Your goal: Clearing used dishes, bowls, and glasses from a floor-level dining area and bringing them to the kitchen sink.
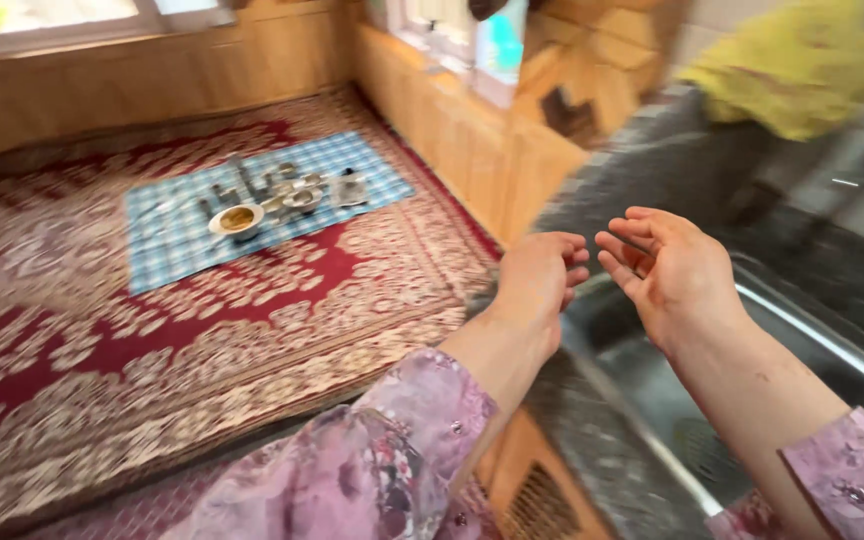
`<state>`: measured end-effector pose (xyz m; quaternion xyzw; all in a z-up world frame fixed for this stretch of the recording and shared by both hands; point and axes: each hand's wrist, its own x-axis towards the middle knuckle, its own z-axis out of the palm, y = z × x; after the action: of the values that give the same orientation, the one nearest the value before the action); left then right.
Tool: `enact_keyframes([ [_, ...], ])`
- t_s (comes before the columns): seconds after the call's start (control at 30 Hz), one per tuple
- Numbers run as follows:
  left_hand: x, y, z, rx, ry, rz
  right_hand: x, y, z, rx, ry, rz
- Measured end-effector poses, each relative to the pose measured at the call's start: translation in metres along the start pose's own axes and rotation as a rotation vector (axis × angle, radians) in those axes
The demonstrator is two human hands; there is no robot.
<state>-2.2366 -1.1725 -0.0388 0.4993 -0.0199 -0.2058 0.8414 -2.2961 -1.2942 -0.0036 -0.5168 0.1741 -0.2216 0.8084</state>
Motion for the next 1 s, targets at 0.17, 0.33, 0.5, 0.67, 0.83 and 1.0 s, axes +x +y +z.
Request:
enact_keyframes([
  [0.17, 0.03, 0.08, -0.183, -0.134, 0.185, 0.072, 0.022, 0.094, 0.145, -0.03, -0.119, 0.097],
  [0.33, 0.014, 0.148, -0.333, -0.276, 0.51, 0.135, 0.023, 0.178, 0.269, -0.061, -0.221, 0.25],
  [0.5, 0.016, 0.19, -0.435, -0.436, 0.744, 0.133, 0.026, 0.236, 0.384, -0.137, -0.342, 0.426],
  [0.67, 0.058, 0.222, -0.515, -0.428, 0.866, 0.123, 0.07, 0.298, 0.489, -0.168, -0.461, 0.522],
  [0.83, 0.134, 0.267, -0.59, -0.456, 0.945, 0.13, 0.117, 0.34, 0.586, -0.177, -0.492, 0.606],
  [1.0, 0.215, 0.326, -0.636, -0.501, 1.096, 0.191, 0.181, 0.365, 0.679, -0.252, -0.53, 0.669],
])
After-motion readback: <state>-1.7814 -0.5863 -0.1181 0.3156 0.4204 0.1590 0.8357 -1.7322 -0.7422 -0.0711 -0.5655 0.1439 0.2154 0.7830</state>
